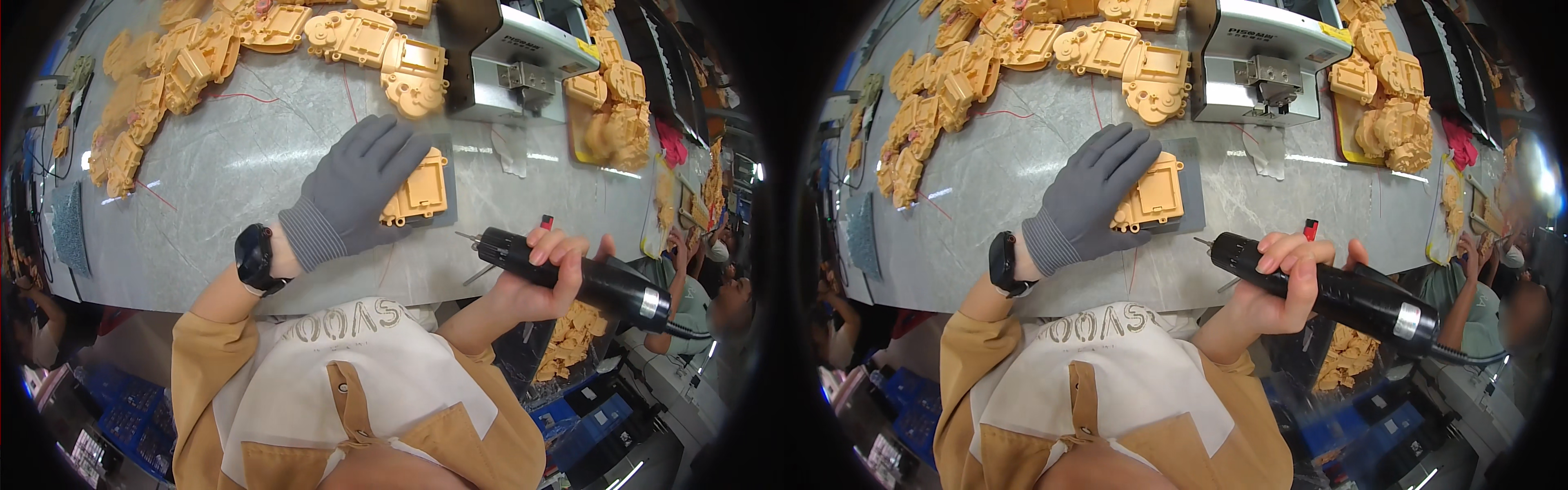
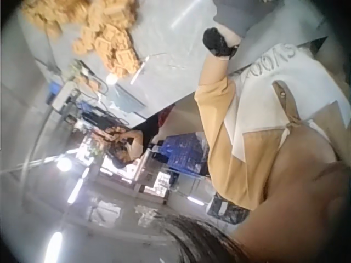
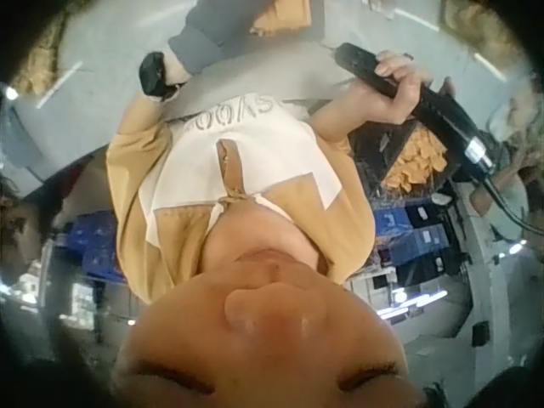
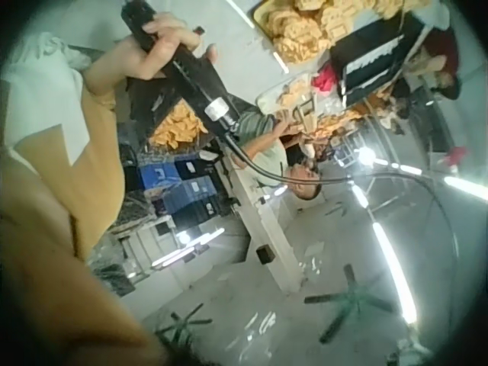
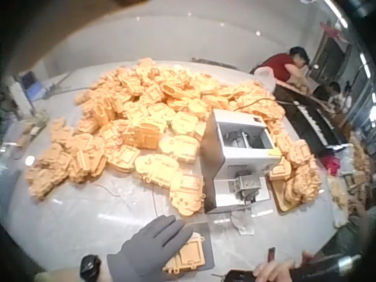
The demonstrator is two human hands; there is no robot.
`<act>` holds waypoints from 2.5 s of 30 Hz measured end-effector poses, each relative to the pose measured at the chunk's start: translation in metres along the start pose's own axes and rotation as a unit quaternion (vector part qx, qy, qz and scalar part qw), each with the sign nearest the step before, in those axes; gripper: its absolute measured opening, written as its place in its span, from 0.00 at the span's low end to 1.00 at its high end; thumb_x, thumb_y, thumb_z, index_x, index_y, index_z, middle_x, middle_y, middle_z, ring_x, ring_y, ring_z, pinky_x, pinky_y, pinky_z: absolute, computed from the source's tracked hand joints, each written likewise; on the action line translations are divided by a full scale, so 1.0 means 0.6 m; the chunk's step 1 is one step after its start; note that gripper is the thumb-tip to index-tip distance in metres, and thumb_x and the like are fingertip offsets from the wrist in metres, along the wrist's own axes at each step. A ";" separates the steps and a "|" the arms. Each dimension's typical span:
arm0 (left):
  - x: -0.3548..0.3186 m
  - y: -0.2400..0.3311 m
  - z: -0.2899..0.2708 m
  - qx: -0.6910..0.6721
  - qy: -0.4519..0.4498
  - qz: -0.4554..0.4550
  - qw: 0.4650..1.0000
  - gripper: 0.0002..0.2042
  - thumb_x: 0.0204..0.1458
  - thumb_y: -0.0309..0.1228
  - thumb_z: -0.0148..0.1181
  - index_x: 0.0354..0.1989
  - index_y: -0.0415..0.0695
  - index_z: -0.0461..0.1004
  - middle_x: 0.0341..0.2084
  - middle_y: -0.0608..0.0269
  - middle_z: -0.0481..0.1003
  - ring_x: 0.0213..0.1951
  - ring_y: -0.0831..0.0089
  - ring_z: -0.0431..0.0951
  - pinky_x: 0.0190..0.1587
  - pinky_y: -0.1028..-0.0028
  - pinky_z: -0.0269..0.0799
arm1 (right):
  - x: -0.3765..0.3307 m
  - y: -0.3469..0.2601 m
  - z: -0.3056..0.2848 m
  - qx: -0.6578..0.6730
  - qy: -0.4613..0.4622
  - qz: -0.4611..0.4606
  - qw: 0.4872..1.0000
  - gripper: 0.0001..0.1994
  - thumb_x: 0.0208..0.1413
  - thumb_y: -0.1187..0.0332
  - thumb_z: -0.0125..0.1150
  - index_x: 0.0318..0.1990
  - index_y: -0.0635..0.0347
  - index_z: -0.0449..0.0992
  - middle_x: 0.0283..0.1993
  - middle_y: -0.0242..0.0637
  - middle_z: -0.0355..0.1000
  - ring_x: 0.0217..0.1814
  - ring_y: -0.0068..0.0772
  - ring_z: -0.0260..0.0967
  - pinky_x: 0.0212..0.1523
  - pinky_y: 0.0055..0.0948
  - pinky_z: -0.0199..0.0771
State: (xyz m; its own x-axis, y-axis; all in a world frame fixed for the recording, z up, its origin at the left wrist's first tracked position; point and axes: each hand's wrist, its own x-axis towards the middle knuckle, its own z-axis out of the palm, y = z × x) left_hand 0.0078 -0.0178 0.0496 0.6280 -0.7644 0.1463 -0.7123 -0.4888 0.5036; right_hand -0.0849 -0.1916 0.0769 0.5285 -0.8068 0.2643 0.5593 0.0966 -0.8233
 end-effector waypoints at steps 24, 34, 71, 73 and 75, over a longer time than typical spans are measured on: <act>-0.054 -0.028 0.048 -0.093 0.136 -0.045 0.985 0.39 0.25 0.35 0.72 0.52 0.44 0.62 0.46 0.53 0.67 0.50 0.54 0.65 0.55 0.58 0.60 | 0.194 0.071 0.124 -0.193 -0.193 -0.165 0.948 0.23 0.40 0.83 0.57 0.46 0.71 0.58 0.18 0.38 0.68 0.14 0.25 0.64 0.22 0.24 0.67; -0.057 -0.046 0.061 -0.145 0.173 -0.028 0.974 0.40 0.23 0.35 0.74 0.52 0.45 0.62 0.43 0.58 0.68 0.48 0.59 0.66 0.58 0.57 0.57 | -0.014 -0.012 0.077 -0.044 -0.265 -0.047 0.962 0.33 0.45 0.77 0.57 0.55 0.53 0.43 0.21 0.35 0.61 0.15 0.30 0.60 0.19 0.31 0.64; -0.060 -0.051 0.045 -0.162 0.136 -0.043 0.976 0.39 0.24 0.38 0.72 0.52 0.46 0.62 0.38 0.59 0.70 0.44 0.59 0.67 0.55 0.59 0.58 | 0.122 0.049 0.112 -0.142 -0.141 -0.118 0.973 0.24 0.41 0.84 0.54 0.49 0.65 0.55 0.16 0.35 0.64 0.14 0.24 0.60 0.20 0.24 0.65; -0.061 -0.054 0.045 -0.170 0.139 -0.044 0.975 0.39 0.25 0.37 0.72 0.52 0.46 0.62 0.38 0.59 0.70 0.43 0.59 0.67 0.55 0.58 0.58 | 0.083 0.026 0.094 -0.085 -0.184 -0.119 0.972 0.27 0.42 0.83 0.52 0.52 0.63 0.51 0.18 0.37 0.64 0.14 0.25 0.60 0.19 0.27 0.66; -0.058 -0.052 0.041 -0.172 0.142 -0.041 0.974 0.39 0.25 0.37 0.72 0.52 0.46 0.63 0.37 0.59 0.70 0.43 0.59 0.67 0.56 0.58 0.58 | 0.071 0.015 0.093 -0.070 -0.198 -0.176 0.962 0.29 0.43 0.81 0.52 0.53 0.62 0.48 0.19 0.38 0.64 0.14 0.25 0.60 0.19 0.30 0.67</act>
State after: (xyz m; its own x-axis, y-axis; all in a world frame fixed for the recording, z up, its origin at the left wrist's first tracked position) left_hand 0.0005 0.0140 0.0077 0.7743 -0.5582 0.2982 -0.5400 -0.3369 0.7714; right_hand -0.0217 -0.1925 0.1089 0.5394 -0.4868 0.6871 0.6719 -0.2430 -0.6996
